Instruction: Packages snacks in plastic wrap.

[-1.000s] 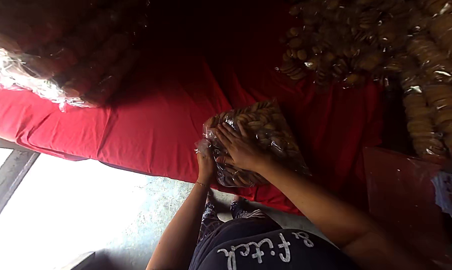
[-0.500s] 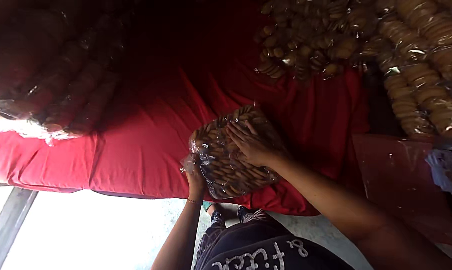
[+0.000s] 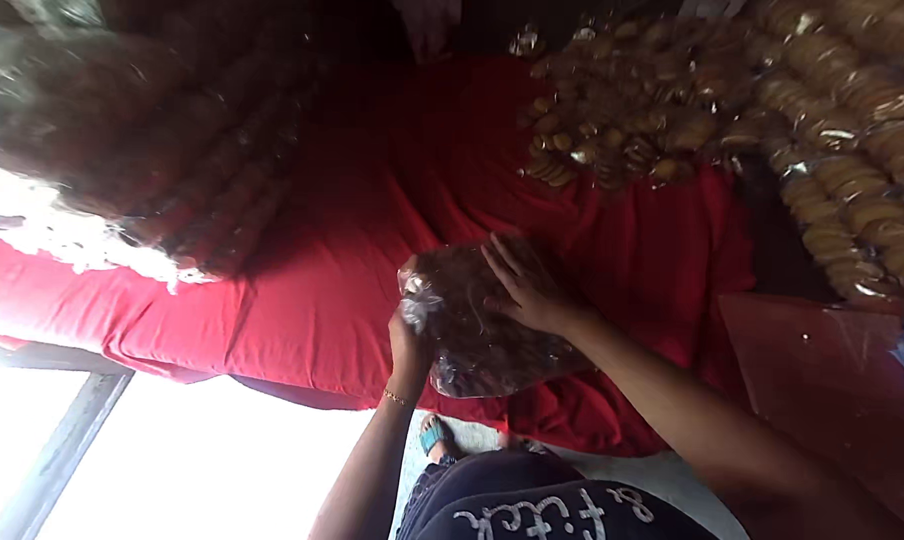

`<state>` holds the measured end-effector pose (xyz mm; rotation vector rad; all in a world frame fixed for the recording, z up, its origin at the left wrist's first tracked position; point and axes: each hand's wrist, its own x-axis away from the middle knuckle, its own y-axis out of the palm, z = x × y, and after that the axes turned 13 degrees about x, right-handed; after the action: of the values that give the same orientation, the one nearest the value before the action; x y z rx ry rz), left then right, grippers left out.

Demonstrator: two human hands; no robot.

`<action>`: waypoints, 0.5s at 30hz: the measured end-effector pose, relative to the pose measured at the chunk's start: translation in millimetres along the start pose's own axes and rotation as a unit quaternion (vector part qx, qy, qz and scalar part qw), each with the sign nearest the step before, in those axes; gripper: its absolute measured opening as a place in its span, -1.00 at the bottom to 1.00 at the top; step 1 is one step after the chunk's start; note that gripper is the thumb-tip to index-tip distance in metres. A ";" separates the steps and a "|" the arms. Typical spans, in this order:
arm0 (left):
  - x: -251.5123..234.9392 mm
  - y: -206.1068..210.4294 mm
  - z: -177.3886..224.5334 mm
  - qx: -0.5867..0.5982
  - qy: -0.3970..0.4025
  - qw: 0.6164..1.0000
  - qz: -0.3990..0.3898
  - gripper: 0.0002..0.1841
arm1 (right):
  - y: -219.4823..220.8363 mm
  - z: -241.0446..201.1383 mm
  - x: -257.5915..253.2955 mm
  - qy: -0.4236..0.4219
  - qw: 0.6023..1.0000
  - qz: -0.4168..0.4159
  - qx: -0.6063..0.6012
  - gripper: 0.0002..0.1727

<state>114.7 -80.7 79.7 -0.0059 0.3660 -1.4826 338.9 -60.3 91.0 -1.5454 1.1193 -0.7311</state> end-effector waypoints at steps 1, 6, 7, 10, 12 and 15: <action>-13.0 -0.5 37.9 -0.075 -0.011 0.995 -0.062 -0.67 | -16.9 -12.1 -0.8 -0.055 0.994 0.088 -0.041 0.11; -52.3 45.2 137.6 -0.080 0.036 0.973 -0.215 -0.74 | -94.0 -21.7 -1.6 -0.123 0.946 0.107 -0.280 0.47; -56.7 54.2 133.6 0.032 0.051 0.975 -0.214 -0.69 | -104.2 -9.4 -0.4 -0.110 0.944 0.085 -0.300 0.51; -62.3 67.3 117.2 0.321 0.029 0.908 -0.268 -0.29 | -119.7 15.7 10.8 -0.049 0.943 0.125 -0.305 -0.12; -60.2 76.0 106.1 0.344 0.051 0.906 -0.241 -0.49 | -120.0 16.0 14.7 -0.007 0.941 0.200 -0.274 -0.64; -60.8 73.6 104.1 0.099 0.184 0.964 -0.166 -0.85 | -124.4 3.6 11.9 0.043 0.961 0.265 -0.068 -0.66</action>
<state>208.7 -37.1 175.8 0.3886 0.5332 -1.8524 381.9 -67.6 208.2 -1.2431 1.5911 -0.3618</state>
